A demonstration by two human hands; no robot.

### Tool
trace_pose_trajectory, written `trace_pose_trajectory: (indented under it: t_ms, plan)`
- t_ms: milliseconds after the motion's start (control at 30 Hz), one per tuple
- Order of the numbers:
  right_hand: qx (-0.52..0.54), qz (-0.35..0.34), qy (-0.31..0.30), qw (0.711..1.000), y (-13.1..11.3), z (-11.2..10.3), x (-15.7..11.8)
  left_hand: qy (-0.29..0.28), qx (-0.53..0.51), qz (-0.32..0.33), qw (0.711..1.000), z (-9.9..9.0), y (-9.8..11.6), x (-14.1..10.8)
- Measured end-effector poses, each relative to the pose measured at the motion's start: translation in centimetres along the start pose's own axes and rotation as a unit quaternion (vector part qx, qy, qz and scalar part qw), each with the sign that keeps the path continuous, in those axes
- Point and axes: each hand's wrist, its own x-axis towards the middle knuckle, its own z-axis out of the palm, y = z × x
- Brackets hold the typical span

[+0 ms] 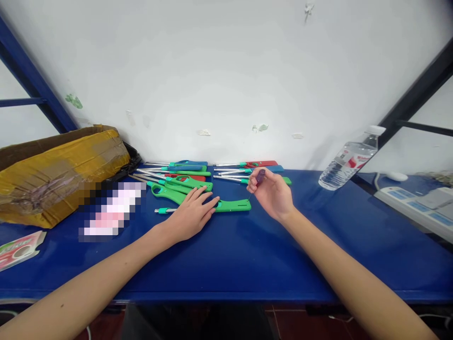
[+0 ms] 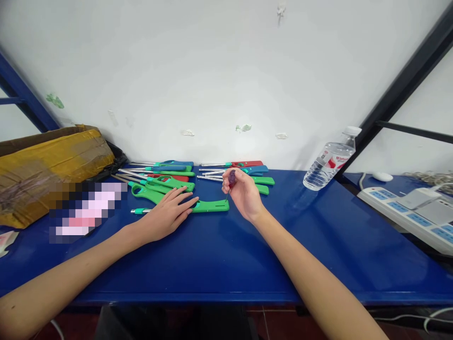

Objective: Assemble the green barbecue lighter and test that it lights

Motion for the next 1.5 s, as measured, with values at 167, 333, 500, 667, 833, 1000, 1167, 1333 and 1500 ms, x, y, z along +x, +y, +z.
trace_pose_trajectory:
  t_ms: [167, 333, 500, 667, 833, 1000, 1167, 1333, 1500]
  plan:
    - [0.007, -0.001, -0.002, 1.000, 0.02, -0.06, 0.02, 0.000, -0.003, 0.000, 1.000, 0.04, -0.01, -0.02]
    - [0.005, -0.004, -0.003, 1.000, 0.04, -0.05, -0.01, 0.000, 0.001, 0.003, 1.000, -0.03, 0.04, -0.04]
    - [-0.002, -0.003, -0.004, 1.000, 0.00, -0.04, -0.03, -0.007, 0.009, 0.004, 1.000, -0.14, 0.08, -0.01]
    - [0.001, -0.008, -0.006, 1.000, 0.03, -0.15, -0.01, -0.004, 0.004, 0.003, 1.000, -0.10, 0.11, -0.01]
    - [-0.003, -0.008, -0.008, 1.000, 0.02, -0.17, 0.00, 0.001, -0.001, 0.001, 1.000, -0.07, 0.11, -0.02]
    - [-0.015, -0.014, -0.001, 1.000, 0.04, -0.15, 0.04, -0.003, -0.003, -0.003, 1.000, -0.15, 0.16, 0.02]
    - [-0.004, -0.011, 0.007, 1.000, 0.03, -0.13, 0.07, -0.004, 0.002, 0.001, 1.000, -0.17, 0.14, 0.00]
    - [-0.016, -0.010, 0.001, 1.000, -0.06, -0.10, 0.06, 0.000, -0.001, 0.000, 1.000, -0.12, 0.14, -0.03]
    - [-0.039, -0.007, 0.005, 0.999, -0.11, -0.10, 0.04, 0.012, -0.008, 0.004, 1.000, 0.05, 0.07, -0.07]
